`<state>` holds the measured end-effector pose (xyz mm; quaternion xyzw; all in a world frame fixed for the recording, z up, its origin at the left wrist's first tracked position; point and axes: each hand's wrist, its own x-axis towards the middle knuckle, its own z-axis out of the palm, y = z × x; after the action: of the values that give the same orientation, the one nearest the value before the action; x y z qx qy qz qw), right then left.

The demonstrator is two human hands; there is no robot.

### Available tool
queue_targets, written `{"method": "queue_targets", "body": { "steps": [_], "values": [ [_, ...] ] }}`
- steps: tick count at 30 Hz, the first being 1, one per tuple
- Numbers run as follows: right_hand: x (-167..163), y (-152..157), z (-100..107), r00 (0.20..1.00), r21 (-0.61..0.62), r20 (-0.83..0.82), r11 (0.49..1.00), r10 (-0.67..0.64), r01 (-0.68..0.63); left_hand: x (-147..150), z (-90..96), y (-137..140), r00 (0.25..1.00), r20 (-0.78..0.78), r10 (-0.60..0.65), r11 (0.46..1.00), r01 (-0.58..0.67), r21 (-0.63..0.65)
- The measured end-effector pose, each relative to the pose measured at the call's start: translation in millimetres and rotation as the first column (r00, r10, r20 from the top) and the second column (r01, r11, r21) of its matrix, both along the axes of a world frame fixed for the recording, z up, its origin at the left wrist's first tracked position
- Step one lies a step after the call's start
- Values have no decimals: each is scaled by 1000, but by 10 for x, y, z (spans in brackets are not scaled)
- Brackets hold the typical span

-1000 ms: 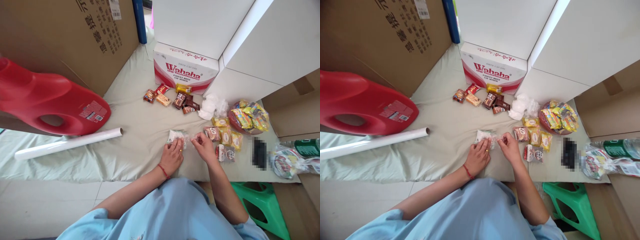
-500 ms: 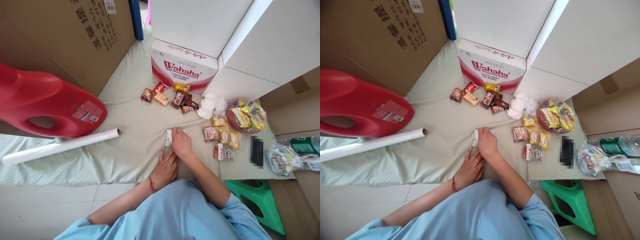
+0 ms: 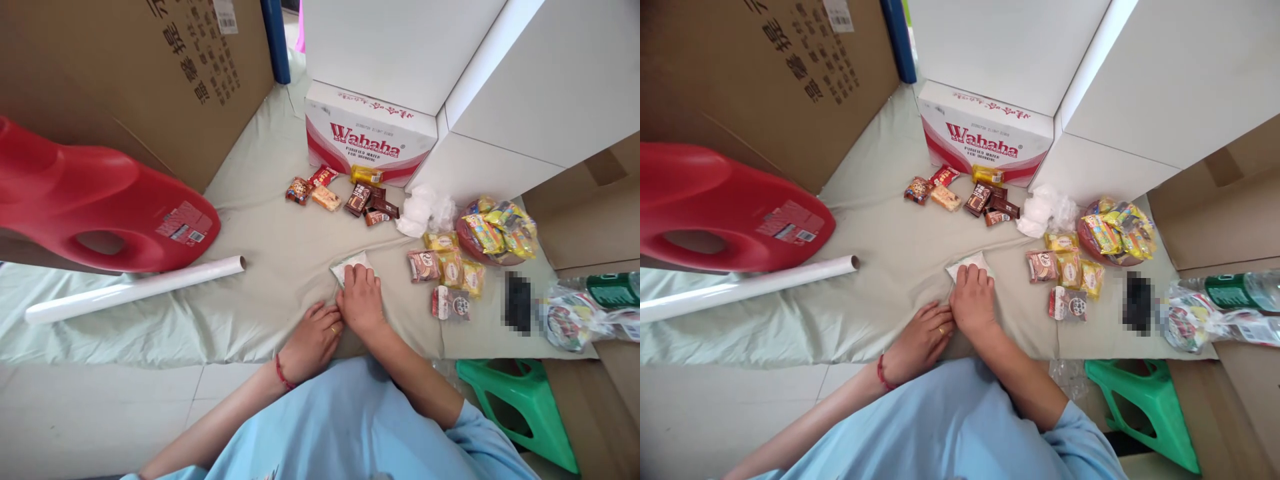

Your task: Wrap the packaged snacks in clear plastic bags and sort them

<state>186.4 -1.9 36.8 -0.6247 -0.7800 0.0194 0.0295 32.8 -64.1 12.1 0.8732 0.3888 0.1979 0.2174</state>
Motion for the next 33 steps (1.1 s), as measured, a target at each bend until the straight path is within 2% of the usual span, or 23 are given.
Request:
{"method": "queue_targets", "body": {
  "steps": [7,9,11,13,15,16,18,19,21,22,23,24,26,29,31,33],
  "values": [
    [197,-49,-20,992,37,-127,999,2,3,-49,41,64,988,130,87,986,-104,130],
    [320,-30,-6,971,54,-237,998,0,13,-53,71,83,972,199,122,983,-146,108],
    [487,-1,42,914,50,-406,998,-22,47,-42,110,114,940,275,203,976,-216,17],
    [674,23,117,788,-14,-610,995,-84,95,-3,146,169,883,340,324,946,-291,-144],
    [843,20,195,589,-164,-787,983,-181,83,65,173,249,808,394,438,889,-324,-324],
    [909,4,226,485,-254,-841,966,-240,37,108,183,295,776,414,475,861,-313,-402],
    [1000,-65,259,334,-403,-875,910,-351,-97,210,199,380,757,442,482,815,-201,-543],
    [1028,-113,259,301,-450,-869,879,-392,-155,266,205,414,774,449,447,785,-98,-612],
    [1069,-223,232,287,-499,-853,844,-437,-196,388,213,458,813,463,354,686,111,-719],
    [1094,-275,209,290,-507,-847,842,-446,-183,457,213,472,826,466,318,640,176,-748],
    [1126,-321,184,296,-511,-841,845,-453,-158,534,212,485,838,461,293,615,205,-762],
    [1171,-357,158,302,-514,-834,849,-462,-122,622,209,501,849,450,279,617,200,-761],
    [1301,-398,118,321,-508,-819,861,-475,-22,838,201,562,881,399,255,665,140,-734],
    [1581,-411,111,398,-386,-796,889,-456,247,1254,178,724,941,254,222,729,13,-685],
    [1788,-423,144,456,-239,-770,864,-446,443,1543,155,840,954,206,220,746,-28,-666],
    [1978,-463,189,478,-111,-760,812,-441,573,1780,130,914,962,154,224,761,-75,-644]
  ]
}}
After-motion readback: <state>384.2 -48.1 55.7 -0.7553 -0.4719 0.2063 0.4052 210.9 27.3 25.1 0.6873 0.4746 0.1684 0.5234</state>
